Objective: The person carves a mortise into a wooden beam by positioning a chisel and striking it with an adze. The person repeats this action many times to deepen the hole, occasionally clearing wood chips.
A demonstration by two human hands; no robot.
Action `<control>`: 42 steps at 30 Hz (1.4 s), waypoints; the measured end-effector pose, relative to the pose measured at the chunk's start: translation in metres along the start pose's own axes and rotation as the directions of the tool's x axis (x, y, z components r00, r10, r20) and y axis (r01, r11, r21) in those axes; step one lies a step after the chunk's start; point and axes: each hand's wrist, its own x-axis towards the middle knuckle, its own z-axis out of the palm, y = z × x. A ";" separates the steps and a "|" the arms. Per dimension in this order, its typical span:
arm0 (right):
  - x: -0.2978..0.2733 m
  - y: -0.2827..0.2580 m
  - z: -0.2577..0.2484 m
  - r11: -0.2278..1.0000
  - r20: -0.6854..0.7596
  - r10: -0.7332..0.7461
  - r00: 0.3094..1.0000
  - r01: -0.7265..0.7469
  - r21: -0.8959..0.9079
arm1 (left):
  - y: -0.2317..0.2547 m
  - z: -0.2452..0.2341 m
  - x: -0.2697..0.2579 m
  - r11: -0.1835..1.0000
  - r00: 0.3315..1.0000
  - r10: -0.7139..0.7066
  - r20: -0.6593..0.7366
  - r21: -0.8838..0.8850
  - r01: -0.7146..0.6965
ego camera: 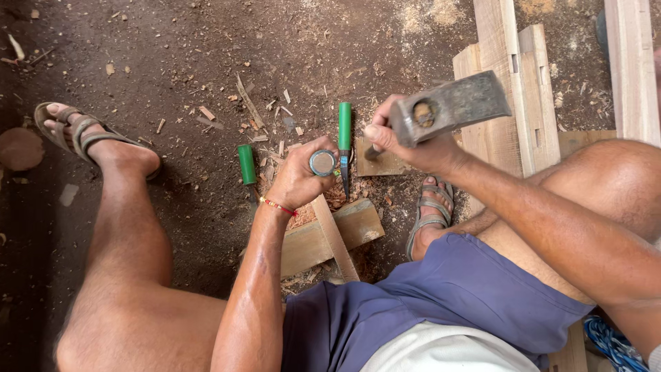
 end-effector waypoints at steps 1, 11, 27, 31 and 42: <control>-0.002 -0.003 0.004 0.996 -0.023 0.007 1.000 -0.009 -0.093 | -0.001 0.001 -0.001 0.999 0.999 -0.035 0.021 0.012 0.035; -0.004 0.002 0.037 0.617 0.258 0.150 0.954 0.114 -0.779 | -0.041 0.004 0.002 0.992 0.992 0.125 -0.029 0.027 -0.124; -0.004 -0.014 0.023 0.669 0.283 -0.324 0.903 0.430 -0.606 | -0.042 0.004 -0.013 0.983 0.994 -0.053 -0.100 -0.179 0.034; -0.012 -0.018 0.013 0.975 -0.054 -0.090 0.994 0.077 -0.206 | -0.023 0.004 -0.001 0.986 0.961 -0.063 -0.270 -0.167 0.018; -0.013 0.004 -0.018 0.998 -0.115 0.031 0.993 -0.025 0.050 | -0.095 -0.035 -0.001 0.827 0.522 -0.553 -0.650 -0.349 0.441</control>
